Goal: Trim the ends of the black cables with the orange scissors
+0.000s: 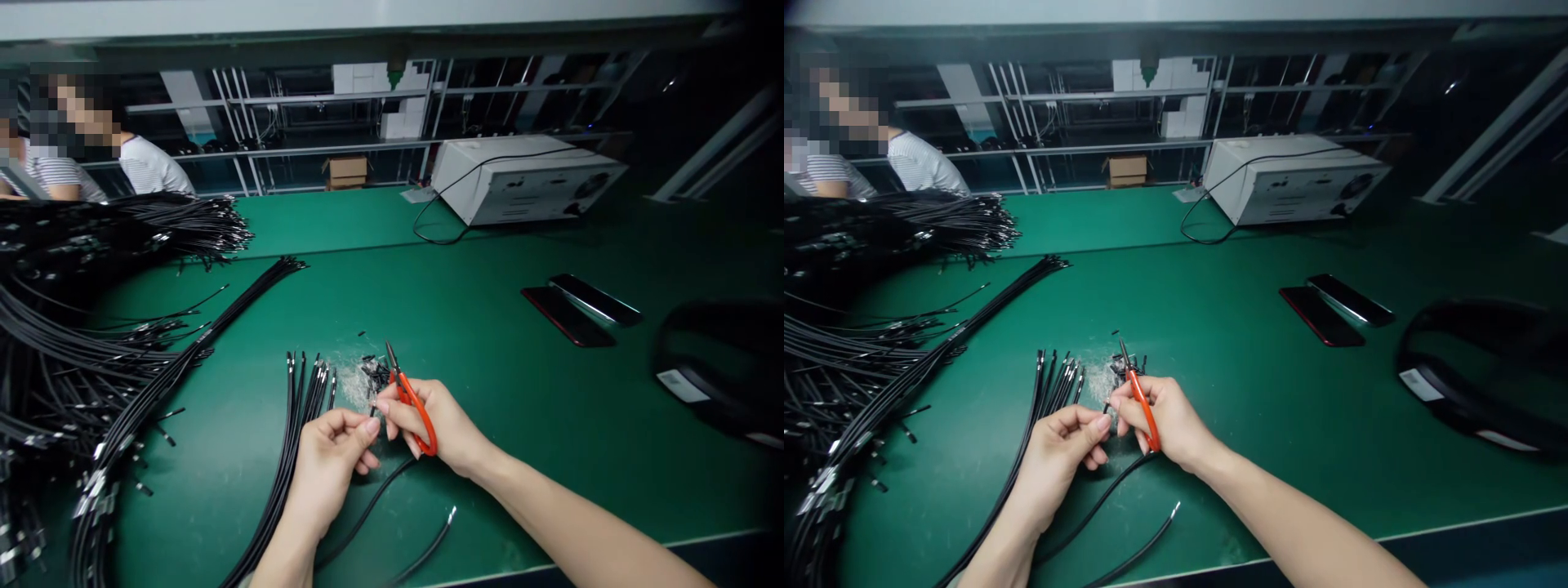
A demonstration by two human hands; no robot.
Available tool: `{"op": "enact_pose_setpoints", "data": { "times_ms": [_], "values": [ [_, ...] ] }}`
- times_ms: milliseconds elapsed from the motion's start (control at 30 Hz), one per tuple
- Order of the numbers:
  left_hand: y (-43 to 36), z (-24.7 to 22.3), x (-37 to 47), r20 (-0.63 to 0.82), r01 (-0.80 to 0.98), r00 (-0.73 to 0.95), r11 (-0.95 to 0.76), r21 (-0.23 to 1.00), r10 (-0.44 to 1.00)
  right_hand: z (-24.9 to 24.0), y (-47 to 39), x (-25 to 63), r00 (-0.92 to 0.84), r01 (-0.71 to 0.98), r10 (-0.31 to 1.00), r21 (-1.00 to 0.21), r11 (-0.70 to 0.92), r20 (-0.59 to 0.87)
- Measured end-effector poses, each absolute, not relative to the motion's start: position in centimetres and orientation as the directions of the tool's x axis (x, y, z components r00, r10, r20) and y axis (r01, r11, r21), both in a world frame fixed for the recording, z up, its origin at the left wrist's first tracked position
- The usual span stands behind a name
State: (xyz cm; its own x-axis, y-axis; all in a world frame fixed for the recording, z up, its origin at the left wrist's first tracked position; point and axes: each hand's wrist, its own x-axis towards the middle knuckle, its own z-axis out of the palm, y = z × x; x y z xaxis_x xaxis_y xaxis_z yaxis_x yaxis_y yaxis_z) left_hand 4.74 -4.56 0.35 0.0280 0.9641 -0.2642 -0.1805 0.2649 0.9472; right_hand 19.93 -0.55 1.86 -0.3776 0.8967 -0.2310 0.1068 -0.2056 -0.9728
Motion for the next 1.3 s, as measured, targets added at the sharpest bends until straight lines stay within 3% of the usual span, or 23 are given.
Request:
{"op": "enact_pose_setpoints", "data": {
  "times_ms": [367, 467, 567, 633, 733, 800, 900, 1000, 1300],
  "values": [
    [-5.1, 1.1, 4.4, -0.259, -0.171, 0.28, 0.313, 0.934, 0.925, 3.3, 0.2, 21.6, -0.637, 0.118, 0.712, -0.95, -0.289, -0.296],
    [-5.0, 1.0, 4.6, -0.226, -0.129, 0.235, 0.261, 0.957, 0.945, 3.3, 0.4, 21.8, -0.641, 0.204, 0.697, -0.947, -0.247, -0.32],
    [-4.7, 0.6, 4.9, -0.186, -0.076, 0.087, 0.193, 0.978, 0.979, 3.5, 0.6, 22.0, -0.532, 0.352, 0.804, -0.933, -0.074, -0.264],
    [-4.5, 0.3, 4.9, -0.173, -0.018, -0.028, 0.173, 0.985, 0.984, 3.9, 0.6, 22.2, -0.442, 0.519, 0.89, -0.841, 0.152, -0.112],
    [-4.3, -0.1, 4.9, -0.098, 0.108, -0.178, 0.118, 0.987, 0.979, 4.4, 0.2, 22.7, -0.434, 0.747, 0.892, -0.503, 0.434, 0.125],
    [-4.2, -0.2, 4.7, -0.024, 0.187, -0.239, 0.07, 0.98, 0.971, 4.5, -0.4, 22.9, -0.489, 0.805, 0.857, -0.294, 0.515, 0.164],
    [-4.1, -0.3, 4.6, 0.038, 0.262, -0.271, 0.036, 0.964, 0.962, 4.1, -1.3, 23.0, -0.551, 0.819, 0.822, -0.094, 0.566, 0.147],
    [-4.0, -0.5, 4.5, 0.05, 0.297, -0.273, 0.035, 0.954, 0.961, 3.7, -1.8, 22.6, -0.565, 0.821, 0.81, 0.013, 0.57, 0.155],
    [-4.3, 0.1, 4.6, 0.186, 0.453, -0.217, -0.07, 0.889, 0.958, 3.0, -2.1, 21.4, -0.534, 0.84, 0.839, 0.183, 0.511, 0.106]
  ]
}}
